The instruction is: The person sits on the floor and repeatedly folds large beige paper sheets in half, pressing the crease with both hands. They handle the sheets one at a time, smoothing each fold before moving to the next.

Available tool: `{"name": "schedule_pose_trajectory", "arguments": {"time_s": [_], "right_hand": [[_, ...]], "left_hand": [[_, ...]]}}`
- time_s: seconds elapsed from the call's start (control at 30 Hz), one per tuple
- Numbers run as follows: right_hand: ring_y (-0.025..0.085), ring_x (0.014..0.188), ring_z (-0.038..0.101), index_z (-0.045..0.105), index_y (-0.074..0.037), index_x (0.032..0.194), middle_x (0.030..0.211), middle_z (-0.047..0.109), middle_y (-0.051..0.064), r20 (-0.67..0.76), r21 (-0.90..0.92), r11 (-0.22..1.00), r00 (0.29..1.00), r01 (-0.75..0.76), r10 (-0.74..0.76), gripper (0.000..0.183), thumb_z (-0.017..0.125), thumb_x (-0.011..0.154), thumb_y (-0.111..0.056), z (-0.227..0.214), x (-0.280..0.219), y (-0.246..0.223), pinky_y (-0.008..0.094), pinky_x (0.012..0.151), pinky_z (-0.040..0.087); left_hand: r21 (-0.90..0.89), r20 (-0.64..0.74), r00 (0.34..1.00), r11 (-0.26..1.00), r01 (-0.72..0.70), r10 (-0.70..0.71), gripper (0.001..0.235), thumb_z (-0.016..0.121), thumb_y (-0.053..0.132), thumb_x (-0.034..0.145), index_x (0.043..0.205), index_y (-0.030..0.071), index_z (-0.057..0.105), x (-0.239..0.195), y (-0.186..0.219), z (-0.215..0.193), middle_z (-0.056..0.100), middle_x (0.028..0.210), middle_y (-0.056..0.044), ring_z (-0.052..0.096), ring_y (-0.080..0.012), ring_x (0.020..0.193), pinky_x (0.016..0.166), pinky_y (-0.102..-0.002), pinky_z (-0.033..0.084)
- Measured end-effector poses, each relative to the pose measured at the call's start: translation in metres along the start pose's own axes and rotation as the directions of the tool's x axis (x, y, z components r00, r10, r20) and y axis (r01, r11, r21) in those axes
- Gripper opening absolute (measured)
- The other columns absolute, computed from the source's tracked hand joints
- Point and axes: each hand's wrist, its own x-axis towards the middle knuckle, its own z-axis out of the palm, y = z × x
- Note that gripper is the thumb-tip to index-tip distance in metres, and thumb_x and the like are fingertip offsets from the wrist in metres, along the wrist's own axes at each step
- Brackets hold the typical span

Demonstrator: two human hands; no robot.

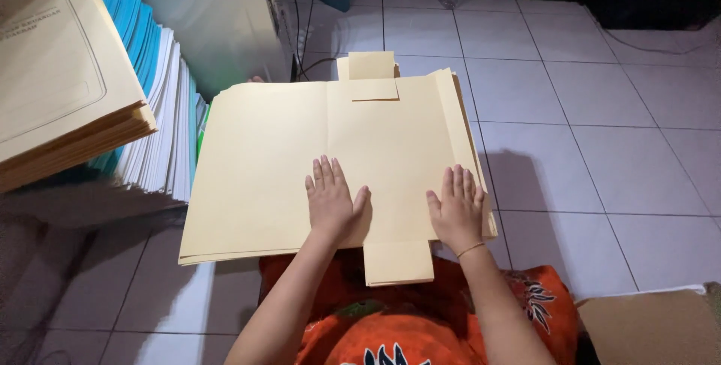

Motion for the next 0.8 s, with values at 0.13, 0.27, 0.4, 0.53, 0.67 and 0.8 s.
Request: {"name": "schedule_pose_trajectory", "arguments": {"time_s": [0.13,0.27,0.4,0.53,0.67,0.8], "right_hand": [[0.031,0.157,0.016,0.023,-0.010,0.162,0.170,0.020,0.015,0.038,-0.049,0.999,0.999,-0.009,0.011,0.075,0.023,0.105,-0.058,-0.012,-0.002,-0.008,0.055,0.123,0.013],[0.030,0.157,0.012,0.019,-0.009,0.162,0.170,0.016,0.014,-0.029,0.004,1.000,1.000,-0.001,0.001,0.076,0.024,0.103,-0.056,0.000,0.001,-0.005,0.054,0.122,0.011],[0.030,0.156,0.013,0.019,-0.009,0.161,0.169,0.017,0.014,-0.146,0.020,1.000,0.989,0.020,-0.017,0.075,0.029,0.101,-0.053,0.010,0.004,-0.004,0.052,0.121,0.011],[0.029,0.156,0.014,0.021,-0.009,0.161,0.169,0.019,0.014,-0.162,0.020,1.000,0.987,0.017,-0.013,0.075,0.030,0.100,-0.053,0.002,0.004,-0.007,0.053,0.121,0.011],[0.029,0.157,0.015,0.021,-0.012,0.163,0.170,0.019,0.014,0.029,-0.001,0.998,0.998,-0.058,0.058,0.075,0.025,0.103,-0.055,-0.016,-0.001,-0.014,0.054,0.122,0.011],[0.030,0.157,0.016,0.022,-0.010,0.163,0.170,0.021,0.015,0.011,0.005,0.999,0.999,-0.036,0.036,0.074,0.023,0.104,-0.055,-0.015,-0.004,-0.011,0.054,0.122,0.011]], "left_hand": [[0.040,0.013,1.000,0.999,0.020,-0.020,0.098,0.027,0.070,0.100,0.159,-0.008,0.024,0.041,-0.008,0.017,0.020,0.166,-0.033,0.011,-0.0464,0.156,0.121,-0.064,0.011],[0.052,-0.042,0.999,0.998,0.034,-0.032,0.099,0.029,0.071,0.097,0.160,-0.005,0.018,0.132,-0.026,0.041,0.016,0.167,-0.027,0.008,-0.0424,0.157,0.121,-0.062,0.012],[0.080,-0.055,0.998,0.997,0.005,0.000,0.094,0.027,0.066,0.097,0.161,-0.002,0.012,0.216,-0.036,0.025,0.010,0.170,-0.019,0.005,-0.0353,0.158,0.123,-0.057,0.010],[0.020,-0.052,0.999,1.000,-0.001,0.002,0.091,0.029,0.061,0.096,0.161,-0.001,0.014,0.211,-0.032,0.010,0.010,0.170,-0.018,0.004,-0.0335,0.158,0.123,-0.056,0.008],[0.056,-0.045,0.998,0.998,-0.042,0.044,0.090,0.035,0.063,0.097,0.161,0.000,0.026,0.135,-0.015,0.006,0.021,0.169,-0.021,0.013,-0.0360,0.159,0.126,-0.055,0.012],[0.012,0.087,0.987,0.991,-0.134,0.132,0.089,0.037,0.059,0.099,0.160,-0.004,0.024,-0.003,0.005,-0.016,0.020,0.168,-0.027,0.013,-0.0419,0.157,0.124,-0.058,0.012]]}}
